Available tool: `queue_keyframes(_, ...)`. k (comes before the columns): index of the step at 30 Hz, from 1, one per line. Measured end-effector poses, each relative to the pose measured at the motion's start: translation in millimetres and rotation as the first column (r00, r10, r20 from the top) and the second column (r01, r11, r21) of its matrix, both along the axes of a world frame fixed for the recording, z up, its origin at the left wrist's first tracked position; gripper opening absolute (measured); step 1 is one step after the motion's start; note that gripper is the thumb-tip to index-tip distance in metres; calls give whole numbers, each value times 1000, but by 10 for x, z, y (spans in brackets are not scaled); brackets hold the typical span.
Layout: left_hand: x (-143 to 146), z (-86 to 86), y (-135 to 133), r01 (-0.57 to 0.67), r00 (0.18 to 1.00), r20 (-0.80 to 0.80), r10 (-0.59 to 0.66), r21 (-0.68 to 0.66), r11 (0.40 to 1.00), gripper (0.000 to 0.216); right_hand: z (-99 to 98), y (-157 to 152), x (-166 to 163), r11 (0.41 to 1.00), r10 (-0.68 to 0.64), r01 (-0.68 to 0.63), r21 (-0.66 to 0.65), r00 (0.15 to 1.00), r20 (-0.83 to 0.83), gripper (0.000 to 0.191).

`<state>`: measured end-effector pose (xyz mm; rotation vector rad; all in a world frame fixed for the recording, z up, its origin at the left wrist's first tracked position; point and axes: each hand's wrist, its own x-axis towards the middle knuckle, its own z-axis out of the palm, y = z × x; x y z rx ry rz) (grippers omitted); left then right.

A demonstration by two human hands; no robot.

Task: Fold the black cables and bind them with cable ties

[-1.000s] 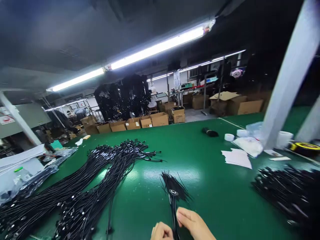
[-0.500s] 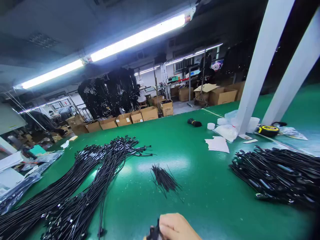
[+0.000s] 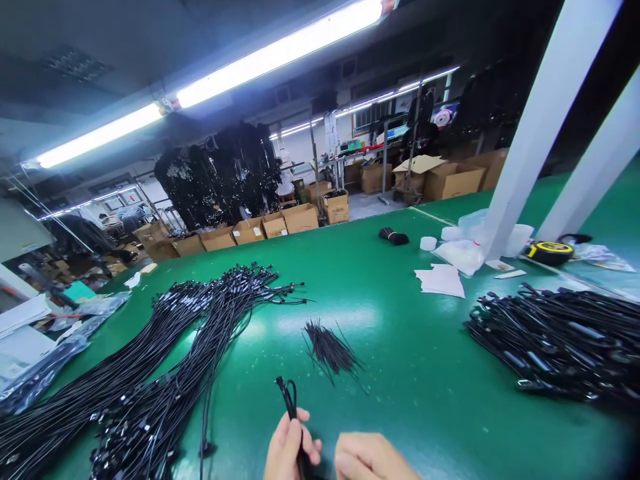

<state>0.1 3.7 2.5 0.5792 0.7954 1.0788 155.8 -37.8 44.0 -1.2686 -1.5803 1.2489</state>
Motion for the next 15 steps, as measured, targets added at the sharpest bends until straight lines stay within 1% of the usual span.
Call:
queue_keyframes(2, 16, 20, 38, 38, 999, 32, -35, -70, 997, 33, 90, -43, 86, 988, -115, 103, 113, 987, 110, 37)
queue_keyframes(3, 35, 17, 38, 54, 997, 65, -47, -101, 993, 32, 105, -64, 106, 981, -155, 136, 141, 979, 135, 34)
queue_keyframes(5, 95, -2, 10, 74, 986, 158, -52, -140, 987, 31, 63, -99, 90, 975, -175, 149, 163, 972, 154, 23)
queue_keyframes(6, 131, -10, -7, 83, 978, 204, -51, -150, 985, 33, 9, -113, 58, 977, -164, 139, 163, 975, 151, 22)
queue_keyframes(9, 225, -21, -27, 115, 961, 267, -70, -156, 981, 37, -235, -125, -54, 984, -100, 79, 157, 986, 135, 64)
queue_keyframes(10, 248, -29, -19, 123, 962, 262, -79, -157, 980, 36, -321, -119, -74, 982, -81, 54, 179, 986, 147, 70)
queue_keyframes(11, 267, -45, -8, 126, 963, 255, -84, -155, 980, 33, -402, -109, -76, 977, -72, 35, 211, 982, 172, 71)
queue_keyframes(13, 308, -118, 13, 139, 967, 232, -102, -152, 979, 31, -532, -84, -22, 962, -74, 2, 272, 964, 257, 64)
queue_keyframes(15, 372, -245, 14, 153, 973, 196, -124, -143, 978, 27, -622, -71, 94, 963, -111, 13, 269, 930, 351, 60)
